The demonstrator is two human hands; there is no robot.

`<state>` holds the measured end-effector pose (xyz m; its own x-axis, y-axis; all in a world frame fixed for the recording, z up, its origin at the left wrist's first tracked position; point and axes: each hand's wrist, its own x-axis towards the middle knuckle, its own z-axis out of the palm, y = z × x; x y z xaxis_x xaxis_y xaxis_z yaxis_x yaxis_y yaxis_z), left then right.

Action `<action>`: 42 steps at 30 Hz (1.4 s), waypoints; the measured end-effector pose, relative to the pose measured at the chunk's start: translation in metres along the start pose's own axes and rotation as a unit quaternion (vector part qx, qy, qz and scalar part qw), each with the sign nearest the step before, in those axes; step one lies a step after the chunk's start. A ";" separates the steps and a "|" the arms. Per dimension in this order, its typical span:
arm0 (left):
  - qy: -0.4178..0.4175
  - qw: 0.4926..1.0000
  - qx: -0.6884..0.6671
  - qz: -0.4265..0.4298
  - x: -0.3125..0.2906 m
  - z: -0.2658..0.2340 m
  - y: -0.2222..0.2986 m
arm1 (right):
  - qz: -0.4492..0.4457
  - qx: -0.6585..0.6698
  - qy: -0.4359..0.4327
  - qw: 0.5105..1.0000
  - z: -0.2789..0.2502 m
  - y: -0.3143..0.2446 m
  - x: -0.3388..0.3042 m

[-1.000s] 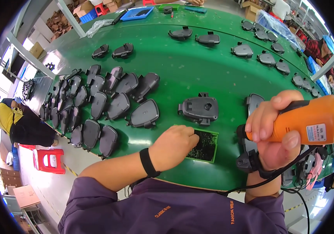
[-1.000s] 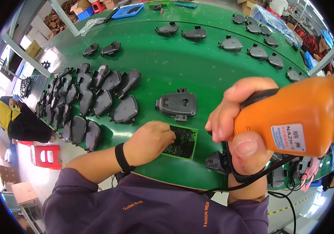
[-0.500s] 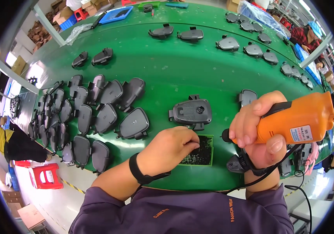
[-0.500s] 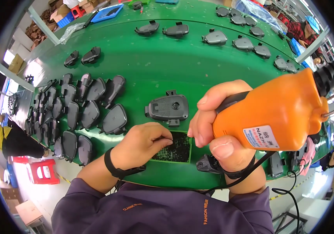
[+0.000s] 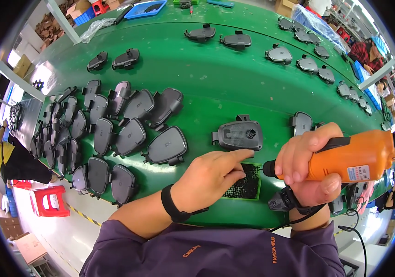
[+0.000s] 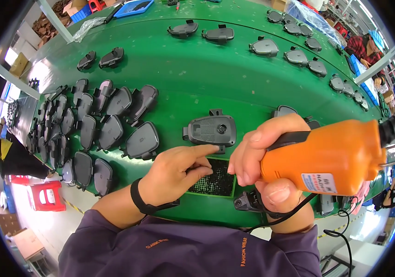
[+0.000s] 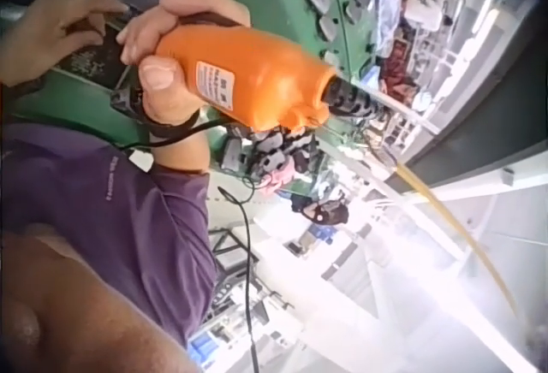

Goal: The person picks up a car phone mount, places a screw into it by hand, and tightens it using an electric screwdriver. They repeat this process for several mounts, moving finished ones aside and reaching for new ones from the table.

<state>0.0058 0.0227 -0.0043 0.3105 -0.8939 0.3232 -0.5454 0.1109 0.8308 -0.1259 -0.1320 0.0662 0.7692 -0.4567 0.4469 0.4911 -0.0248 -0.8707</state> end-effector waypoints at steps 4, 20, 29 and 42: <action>0.017 0.999 -0.044 -0.007 0.001 0.003 0.003 | -0.031 0.022 0.011 0.999 0.007 0.001 0.007; 0.060 0.997 -0.020 0.045 0.006 0.006 -0.003 | -0.074 0.074 -0.130 0.986 -0.019 0.015 0.026; 0.116 0.986 0.064 0.103 0.018 -0.001 -0.003 | -0.088 0.051 -0.055 0.993 -0.025 0.021 0.035; 0.037 0.985 0.161 -0.042 0.020 0.001 -0.017 | -0.085 -0.052 0.105 0.990 -0.033 0.048 0.051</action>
<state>0.0200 0.0024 -0.0125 0.4140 -0.8587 0.3021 -0.7304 -0.1154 0.6732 -0.0769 -0.1861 0.0403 0.5722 -0.6117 0.5463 0.5536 -0.2034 -0.8076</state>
